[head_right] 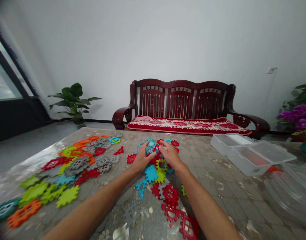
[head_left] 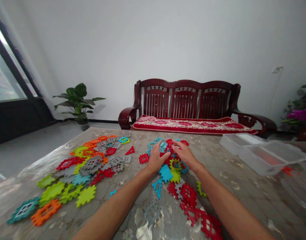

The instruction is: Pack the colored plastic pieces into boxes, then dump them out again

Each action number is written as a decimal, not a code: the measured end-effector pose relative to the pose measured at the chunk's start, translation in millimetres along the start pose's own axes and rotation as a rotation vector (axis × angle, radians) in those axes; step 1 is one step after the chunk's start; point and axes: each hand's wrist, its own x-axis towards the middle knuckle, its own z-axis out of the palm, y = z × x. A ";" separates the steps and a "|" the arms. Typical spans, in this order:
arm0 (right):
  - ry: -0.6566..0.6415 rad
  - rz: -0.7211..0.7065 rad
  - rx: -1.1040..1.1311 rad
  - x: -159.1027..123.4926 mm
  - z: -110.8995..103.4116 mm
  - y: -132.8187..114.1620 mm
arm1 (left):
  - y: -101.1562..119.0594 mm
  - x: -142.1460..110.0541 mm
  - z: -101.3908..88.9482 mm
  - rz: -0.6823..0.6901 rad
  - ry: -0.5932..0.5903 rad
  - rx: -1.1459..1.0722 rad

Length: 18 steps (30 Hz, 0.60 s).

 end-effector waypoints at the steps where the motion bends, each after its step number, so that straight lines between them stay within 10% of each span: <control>1: -0.006 -0.005 0.019 -3.3 -6.1 4.6 | -1.6 -5.1 -3.7 0.006 -0.002 0.016; 10: -0.569 -0.046 -0.118 -97.3 -92.1 70.7 | -0.1 -113.2 -0.1 0.493 -0.411 0.263; 18: -0.747 -0.007 -0.277 -150.0 -87.9 51.3 | 20.5 -112.3 20.5 0.503 -0.403 0.332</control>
